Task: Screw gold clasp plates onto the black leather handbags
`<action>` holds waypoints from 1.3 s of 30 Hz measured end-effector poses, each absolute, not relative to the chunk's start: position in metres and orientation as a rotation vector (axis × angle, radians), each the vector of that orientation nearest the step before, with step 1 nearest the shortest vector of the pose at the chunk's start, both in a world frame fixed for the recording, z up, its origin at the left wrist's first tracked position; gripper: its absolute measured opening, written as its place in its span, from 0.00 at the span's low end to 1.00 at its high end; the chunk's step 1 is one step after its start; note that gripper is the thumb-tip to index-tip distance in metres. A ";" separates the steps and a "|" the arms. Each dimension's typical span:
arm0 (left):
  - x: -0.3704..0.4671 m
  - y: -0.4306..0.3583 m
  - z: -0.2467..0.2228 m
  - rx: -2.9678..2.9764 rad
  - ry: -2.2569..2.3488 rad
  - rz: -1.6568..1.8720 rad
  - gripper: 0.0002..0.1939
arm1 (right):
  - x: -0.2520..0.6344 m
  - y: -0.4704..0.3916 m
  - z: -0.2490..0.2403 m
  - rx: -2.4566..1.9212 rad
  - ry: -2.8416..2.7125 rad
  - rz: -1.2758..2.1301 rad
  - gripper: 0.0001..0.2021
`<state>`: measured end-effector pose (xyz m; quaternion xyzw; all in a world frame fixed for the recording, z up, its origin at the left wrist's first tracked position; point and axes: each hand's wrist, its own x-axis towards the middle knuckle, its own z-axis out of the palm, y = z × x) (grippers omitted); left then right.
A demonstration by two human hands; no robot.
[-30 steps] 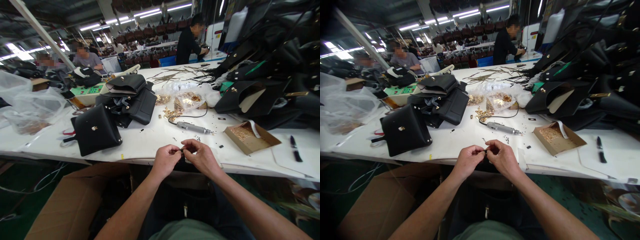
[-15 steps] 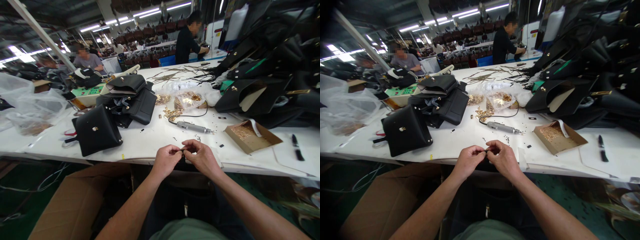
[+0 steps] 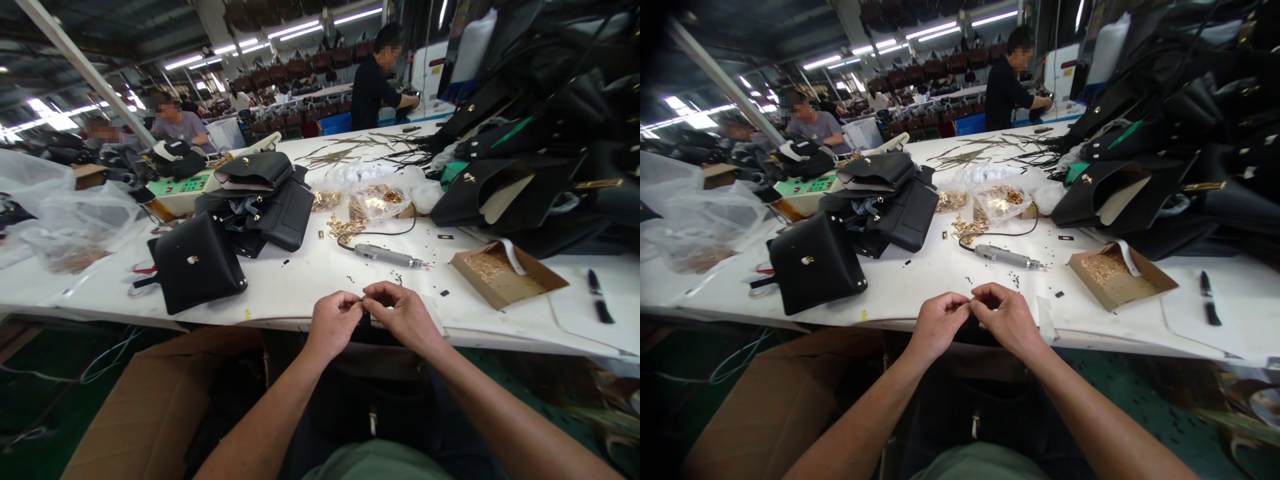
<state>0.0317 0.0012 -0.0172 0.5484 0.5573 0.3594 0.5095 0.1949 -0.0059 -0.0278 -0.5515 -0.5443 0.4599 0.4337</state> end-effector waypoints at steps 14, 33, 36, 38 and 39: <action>0.027 0.006 -0.020 1.388 1.294 0.834 0.09 | 0.212 -0.003 -0.012 -1.400 -1.591 1.163 0.11; 0.029 -0.011 -0.026 1.390 1.494 0.740 0.16 | 0.213 0.005 -0.032 -1.424 -1.841 1.078 0.18; 0.029 -0.014 -0.022 1.415 1.485 0.781 0.15 | 0.216 0.004 -0.023 -1.425 -1.826 1.143 0.21; 0.029 -0.017 -0.019 1.459 1.478 0.810 0.14 | 0.217 0.001 -0.022 -1.435 -1.800 1.142 0.22; 0.029 -0.019 -0.018 1.485 1.479 0.822 0.14 | 0.218 -0.001 -0.022 -1.429 -1.787 1.144 0.22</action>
